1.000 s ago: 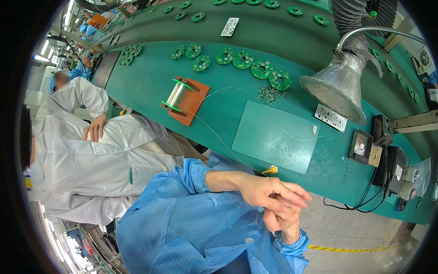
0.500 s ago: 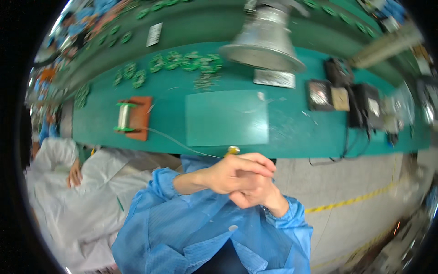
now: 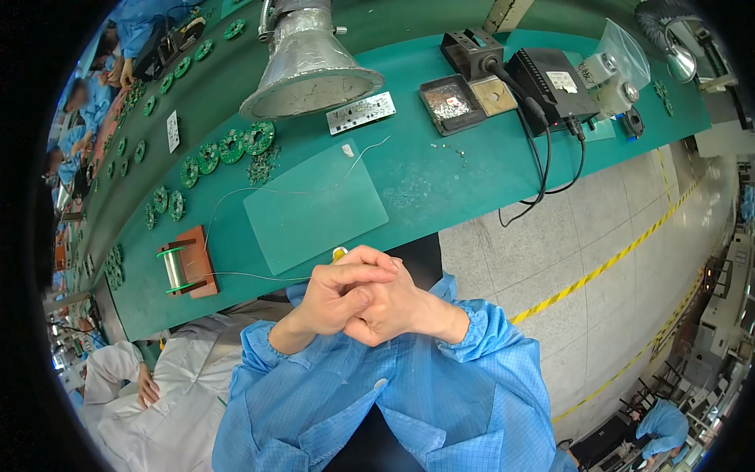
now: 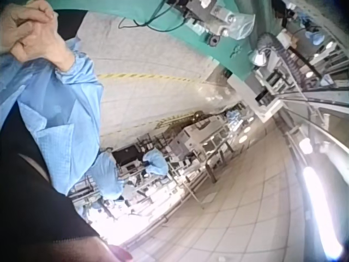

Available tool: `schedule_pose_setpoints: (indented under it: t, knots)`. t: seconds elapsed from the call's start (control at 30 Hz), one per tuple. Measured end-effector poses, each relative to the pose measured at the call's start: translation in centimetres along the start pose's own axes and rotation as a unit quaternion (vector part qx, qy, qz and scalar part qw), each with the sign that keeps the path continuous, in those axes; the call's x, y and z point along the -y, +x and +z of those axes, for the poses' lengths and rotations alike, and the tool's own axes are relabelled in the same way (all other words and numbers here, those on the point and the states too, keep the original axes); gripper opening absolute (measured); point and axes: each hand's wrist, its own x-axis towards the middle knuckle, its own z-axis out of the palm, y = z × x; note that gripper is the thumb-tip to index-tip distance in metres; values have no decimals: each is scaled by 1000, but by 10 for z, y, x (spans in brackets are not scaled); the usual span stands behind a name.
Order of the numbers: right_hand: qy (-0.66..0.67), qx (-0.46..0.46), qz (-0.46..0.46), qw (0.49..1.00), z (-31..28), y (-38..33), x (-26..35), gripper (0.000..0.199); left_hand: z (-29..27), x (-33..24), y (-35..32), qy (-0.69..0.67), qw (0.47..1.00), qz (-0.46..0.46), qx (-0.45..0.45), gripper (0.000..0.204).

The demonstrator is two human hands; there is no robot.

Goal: Soldering electronic components onto a printed circuit board at a manual assembly station.

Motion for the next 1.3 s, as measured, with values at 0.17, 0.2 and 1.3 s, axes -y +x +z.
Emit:
schedule_pose_setpoints:
  t: [0.17,0.2,1.3]
  knots:
    - [-7,48,-43,998,-12,-6,0,23,4,-14,3,10,999,-1,31,36]
    - [-3,49,-46,998,-13,-4,0,23,4,-15,4,13,1000,-2,28,36]
    - [-431,57,120,892,-93,89,-76,52,-41,-20,-45,98,940,2,-326,35]
